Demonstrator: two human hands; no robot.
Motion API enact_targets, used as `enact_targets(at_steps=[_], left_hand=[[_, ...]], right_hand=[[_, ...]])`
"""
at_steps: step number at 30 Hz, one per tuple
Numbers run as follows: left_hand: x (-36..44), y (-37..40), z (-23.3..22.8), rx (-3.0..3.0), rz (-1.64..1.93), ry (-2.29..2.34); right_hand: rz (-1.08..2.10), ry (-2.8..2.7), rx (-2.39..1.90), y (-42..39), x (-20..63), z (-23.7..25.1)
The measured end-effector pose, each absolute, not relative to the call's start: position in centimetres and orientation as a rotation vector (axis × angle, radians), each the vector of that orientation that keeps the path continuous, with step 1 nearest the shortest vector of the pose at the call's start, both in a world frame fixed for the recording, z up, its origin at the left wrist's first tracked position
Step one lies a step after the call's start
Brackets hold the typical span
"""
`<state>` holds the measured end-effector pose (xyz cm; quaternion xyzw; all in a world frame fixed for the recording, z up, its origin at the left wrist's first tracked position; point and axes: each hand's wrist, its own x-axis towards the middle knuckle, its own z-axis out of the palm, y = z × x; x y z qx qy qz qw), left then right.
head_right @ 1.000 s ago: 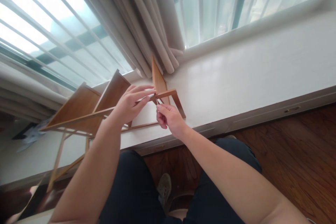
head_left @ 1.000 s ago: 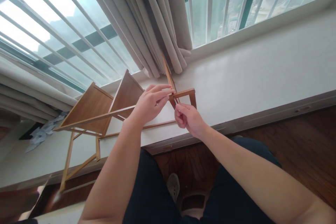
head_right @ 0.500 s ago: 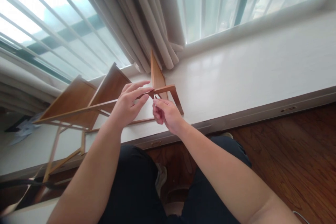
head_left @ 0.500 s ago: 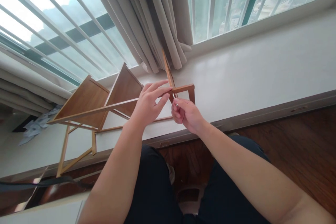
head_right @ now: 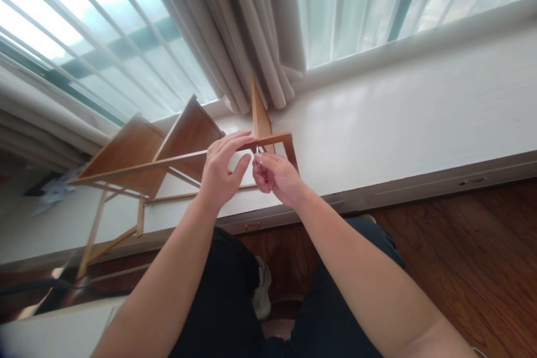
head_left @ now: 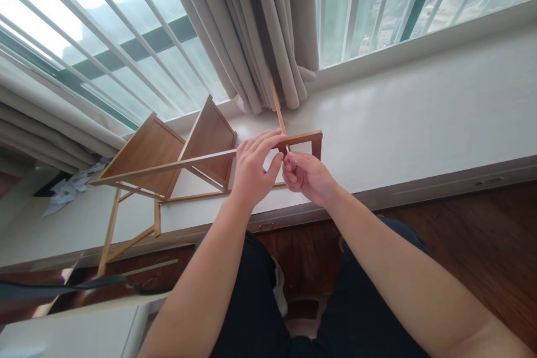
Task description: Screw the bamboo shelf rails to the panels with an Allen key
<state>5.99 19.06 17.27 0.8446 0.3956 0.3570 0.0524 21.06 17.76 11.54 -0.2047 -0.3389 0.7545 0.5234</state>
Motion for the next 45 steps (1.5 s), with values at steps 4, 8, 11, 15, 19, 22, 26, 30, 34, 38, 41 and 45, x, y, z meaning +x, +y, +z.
enact_targets(at_steps=[4,8,11,15,19,22,26,30,34,38,41,45], left_hand=[[6.9,16.3,14.8,2.041,1.567,1.149],[7.6,15.1,11.9,1.245,1.362,1.219],[8.1,16.0,11.3,0.938,1.211,1.080],[8.9,17.5,12.3,0.837,1.076,0.905],[9.4,18.3,12.9,0.735,1.093,0.882],[9.4,18.4,13.1,0.734,1.084,0.838],[9.1,18.4,13.2,0.743,1.004,0.775],[9.0,18.4,13.1,0.711,0.992,0.784],[9.1,18.3,13.2,0.704,0.970,0.743],[9.3,18.2,13.7,0.587,0.959,0.749],[9.6,18.0,14.1,0.446,0.965,0.737],[9.9,18.0,14.4,0.287,0.957,0.707]], right_hand=[[1.802,-0.838,-0.490,18.1,21.0,11.4],[1.821,-0.828,-0.474,18.1,21.1,11.4],[1.816,-0.829,-0.469,17.9,21.2,11.3],[1.758,-0.822,-0.458,17.8,21.1,11.1],[1.707,-0.805,-0.479,17.7,21.2,10.8],[1.690,-0.819,-0.496,17.4,21.4,10.5],[1.680,-0.850,-0.530,17.0,21.4,10.5],[1.618,-0.860,-0.611,17.0,20.8,10.6],[1.499,-0.950,-0.712,16.8,20.5,10.4],[1.056,-1.231,-0.922,15.9,20.8,10.0],[0.721,-1.430,-0.998,15.1,21.1,10.0],[0.428,-1.526,-1.102,14.7,21.2,10.3]])
